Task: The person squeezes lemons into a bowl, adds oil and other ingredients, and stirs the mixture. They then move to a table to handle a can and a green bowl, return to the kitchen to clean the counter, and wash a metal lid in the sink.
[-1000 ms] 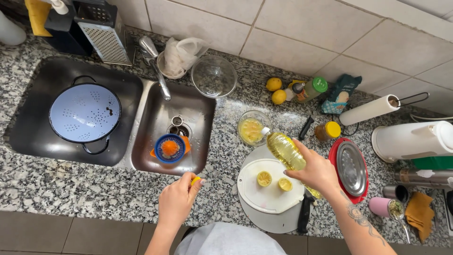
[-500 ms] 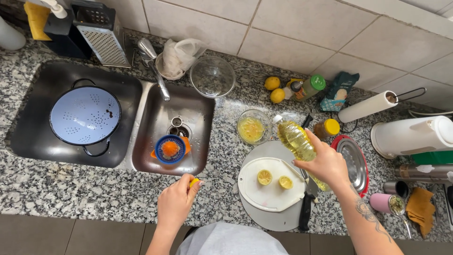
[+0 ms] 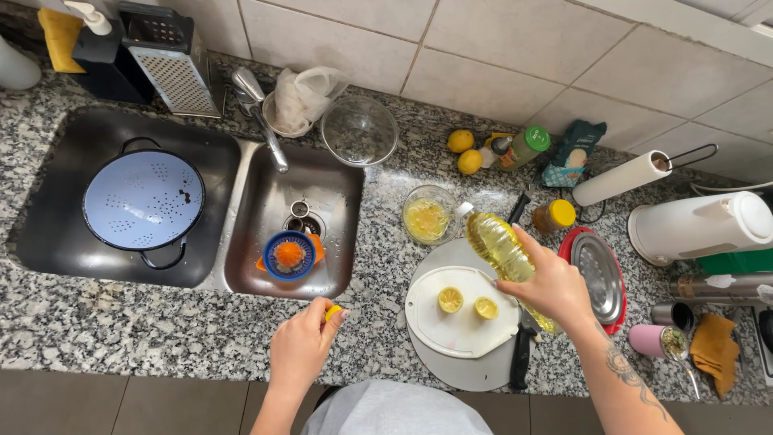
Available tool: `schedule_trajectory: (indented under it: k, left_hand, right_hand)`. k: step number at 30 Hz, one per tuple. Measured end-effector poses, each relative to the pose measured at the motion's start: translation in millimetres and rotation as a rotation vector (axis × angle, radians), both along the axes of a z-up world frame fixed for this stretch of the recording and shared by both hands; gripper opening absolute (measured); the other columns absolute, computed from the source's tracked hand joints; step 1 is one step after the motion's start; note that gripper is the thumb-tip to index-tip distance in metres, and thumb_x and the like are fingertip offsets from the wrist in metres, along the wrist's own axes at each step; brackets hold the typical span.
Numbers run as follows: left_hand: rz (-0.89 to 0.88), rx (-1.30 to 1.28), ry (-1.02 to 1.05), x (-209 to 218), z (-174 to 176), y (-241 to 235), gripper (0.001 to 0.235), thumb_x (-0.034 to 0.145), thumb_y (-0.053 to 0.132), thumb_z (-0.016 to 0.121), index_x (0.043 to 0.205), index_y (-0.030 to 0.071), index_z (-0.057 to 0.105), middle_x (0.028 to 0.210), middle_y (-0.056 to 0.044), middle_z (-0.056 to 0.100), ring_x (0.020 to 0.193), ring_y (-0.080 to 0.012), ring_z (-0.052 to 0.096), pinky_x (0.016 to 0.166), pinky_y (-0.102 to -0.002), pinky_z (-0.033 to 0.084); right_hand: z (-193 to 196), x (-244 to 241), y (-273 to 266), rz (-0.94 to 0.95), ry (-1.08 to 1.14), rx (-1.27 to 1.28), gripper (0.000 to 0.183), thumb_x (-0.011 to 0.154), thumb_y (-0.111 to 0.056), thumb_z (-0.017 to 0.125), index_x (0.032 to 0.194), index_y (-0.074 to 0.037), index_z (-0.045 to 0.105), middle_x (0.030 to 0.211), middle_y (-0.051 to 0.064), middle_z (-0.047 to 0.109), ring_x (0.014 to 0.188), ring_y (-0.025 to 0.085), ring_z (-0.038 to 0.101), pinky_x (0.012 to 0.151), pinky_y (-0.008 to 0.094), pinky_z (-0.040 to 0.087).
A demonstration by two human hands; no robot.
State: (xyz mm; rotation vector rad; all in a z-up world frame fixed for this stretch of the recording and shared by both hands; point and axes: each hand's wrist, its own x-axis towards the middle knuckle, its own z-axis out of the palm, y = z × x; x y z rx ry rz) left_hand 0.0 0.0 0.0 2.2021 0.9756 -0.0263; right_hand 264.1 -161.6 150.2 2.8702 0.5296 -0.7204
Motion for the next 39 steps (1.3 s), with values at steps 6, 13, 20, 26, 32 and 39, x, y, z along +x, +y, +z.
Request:
schedule_trajectory:
  k: [6, 13, 20, 26, 32, 39]
  left_hand:
    - [0.002, 0.003, 0.039, -4, 1, 0, 0.044, 0.087, 0.059, 0.032, 0.089, 0.021, 0.053, 0.062, 0.005, 0.062, 0.057, -0.0179, 0.062, 0.047, -0.034, 0.044]
    - [-0.010, 0.008, 0.034, -4, 1, 0, 0.045, 0.087, 0.060, 0.032, 0.091, 0.021, 0.055, 0.067, 0.006, 0.065, 0.061, -0.0184, 0.063, 0.050, -0.034, 0.046]
    - [-0.035, 0.011, 0.022, 0, 5, 1, 0.040, 0.088, 0.057, 0.034, 0.090, 0.022, 0.054, 0.071, 0.006, 0.066, 0.064, -0.0217, 0.063, 0.055, -0.038, 0.046]
    - [-0.068, 0.007, 0.007, 6, 13, 1, 0.039, 0.088, 0.056, 0.035, 0.089, 0.022, 0.055, 0.075, 0.010, 0.068, 0.065, -0.0183, 0.064, 0.053, -0.035, 0.046]
    - [-0.092, 0.000, 0.003, 11, 17, 1, 0.040, 0.088, 0.056, 0.035, 0.091, 0.022, 0.056, 0.082, 0.008, 0.069, 0.072, -0.0211, 0.065, 0.057, -0.038, 0.046]
    - [-0.108, 0.002, -0.007, 16, 23, 0, 0.040, 0.087, 0.057, 0.035, 0.091, 0.023, 0.056, 0.077, 0.010, 0.068, 0.067, -0.0188, 0.063, 0.059, -0.036, 0.046]
  right_hand:
    - [-1, 7, 1, 0.020, -0.055, 0.076, 0.089, 0.068, -0.045, 0.069, 0.145, -0.040, 0.024, 0.130, 0.002, 0.053, 0.109, 0.025, 0.057, 0.082, 0.043, 0.048]
    - [-7, 2, -7, 0.016, -0.049, 0.059, 0.088, 0.068, -0.047, 0.069, 0.145, -0.041, 0.025, 0.124, 0.004, 0.056, 0.106, 0.026, 0.057, 0.082, 0.043, 0.048]
    - [-5, -6, -9, -0.021, 0.007, 0.057, 0.090, 0.068, -0.046, 0.071, 0.145, -0.041, 0.024, 0.134, 0.003, 0.050, 0.111, 0.025, 0.057, 0.083, 0.042, 0.050]
    - [6, -8, -9, -0.092, 0.024, 0.222, 0.089, 0.067, -0.039, 0.073, 0.143, -0.040, 0.027, 0.139, -0.004, 0.046, 0.114, 0.021, 0.054, 0.090, 0.040, 0.046]
    - [0, -1, -13, -0.109, 0.008, 0.371, 0.090, 0.064, -0.041, 0.073, 0.143, -0.037, 0.030, 0.138, -0.003, 0.048, 0.119, 0.022, 0.051, 0.093, 0.038, 0.041]
    - [-21, 4, -12, -0.137, -0.006, 0.710, 0.094, 0.057, -0.039, 0.077, 0.141, -0.027, 0.036, 0.134, 0.004, 0.052, 0.112, 0.016, 0.056, 0.094, 0.031, 0.043]
